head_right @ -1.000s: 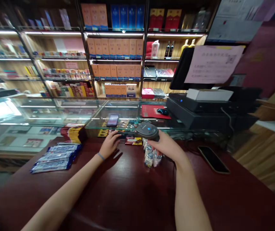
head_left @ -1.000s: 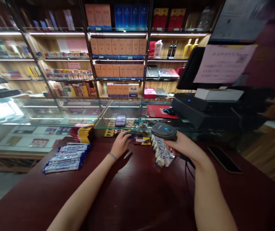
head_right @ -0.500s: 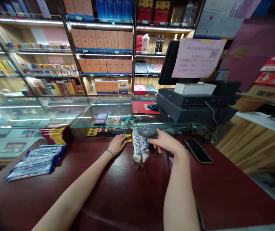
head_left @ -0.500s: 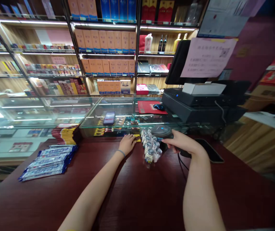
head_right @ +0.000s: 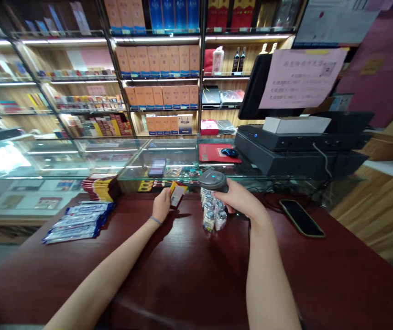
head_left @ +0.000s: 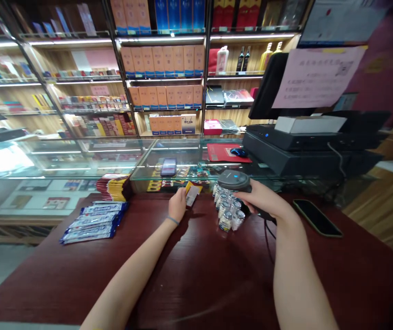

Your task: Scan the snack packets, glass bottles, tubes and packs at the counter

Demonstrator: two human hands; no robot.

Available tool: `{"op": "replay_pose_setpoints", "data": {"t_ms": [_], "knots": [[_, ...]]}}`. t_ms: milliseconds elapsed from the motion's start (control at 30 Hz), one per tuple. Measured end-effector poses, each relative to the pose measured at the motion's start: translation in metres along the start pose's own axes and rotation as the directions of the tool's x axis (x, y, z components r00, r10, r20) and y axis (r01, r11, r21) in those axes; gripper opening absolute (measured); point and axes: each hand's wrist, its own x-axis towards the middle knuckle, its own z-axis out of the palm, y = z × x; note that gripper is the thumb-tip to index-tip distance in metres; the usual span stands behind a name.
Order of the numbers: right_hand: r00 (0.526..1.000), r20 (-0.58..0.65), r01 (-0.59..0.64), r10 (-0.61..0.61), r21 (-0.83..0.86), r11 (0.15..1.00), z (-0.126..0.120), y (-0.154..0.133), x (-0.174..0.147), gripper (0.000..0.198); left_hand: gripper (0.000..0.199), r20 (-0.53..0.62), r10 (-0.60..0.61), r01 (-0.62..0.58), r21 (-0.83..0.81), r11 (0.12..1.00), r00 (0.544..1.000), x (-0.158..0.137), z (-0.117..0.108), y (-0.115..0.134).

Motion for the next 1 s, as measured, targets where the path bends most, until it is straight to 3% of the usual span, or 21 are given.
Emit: {"op": "replay_pose_setpoints", "data": {"t_ms": [100, 167, 233, 333, 433, 533, 700, 867, 1000], "knots": [[0.998, -0.039, 0.051, -0.051, -0.007, 0.999, 0.019, -0.014, 0.003, 0.025, 0.029, -0.123, -0.253, 0.206, -0.309, 0.929, 0.959, 0.004, -0.027, -0.003], [0.997, -0.046, 0.065, -0.065, -0.006, 0.998, 0.033, -0.023, 0.006, 0.026, 0.028, -0.11, -0.394, 0.293, -0.497, 0.817, 0.912, 0.004, -0.049, -0.007], [0.997, -0.028, 0.076, -0.075, 0.015, 0.997, 0.05, -0.033, 0.008, 0.026, 0.026, -0.07, -0.484, 0.338, -0.628, 0.701, 0.872, 0.002, -0.072, -0.012], [0.993, 0.024, 0.116, -0.118, 0.053, 0.992, 0.08, -0.041, 0.011, 0.028, 0.022, -0.085, -0.542, 0.293, -0.766, 0.572, 0.836, -0.005, -0.102, -0.019], [0.989, 0.066, 0.132, -0.132, 0.009, 0.991, 0.116, -0.042, 0.015, 0.026, 0.017, -0.191, -0.517, 0.177, -0.795, 0.58, 0.834, -0.011, -0.117, -0.022], [0.987, 0.069, 0.148, -0.145, -0.037, 0.988, 0.153, -0.038, 0.015, 0.022, 0.021, -0.257, -0.514, 0.128, -0.791, 0.599, 0.819, -0.015, -0.116, -0.023], [0.985, 0.081, 0.16, -0.155, -0.056, 0.986, 0.2, -0.03, 0.011, 0.03, 0.025, -0.239, -0.532, 0.132, -0.813, 0.568, 0.812, -0.02, -0.109, -0.027], [0.986, 0.083, 0.147, -0.143, -0.044, 0.988, 0.211, -0.026, 0.008, 0.037, 0.029, -0.252, -0.492, 0.09, -0.817, 0.57, 0.833, -0.019, -0.108, -0.033], [0.983, 0.092, 0.164, -0.161, -0.02, 0.986, 0.21, -0.025, 0.009, 0.039, 0.026, -0.246, -0.511, 0.096, -0.828, 0.553, 0.823, -0.017, -0.108, -0.036]]}}
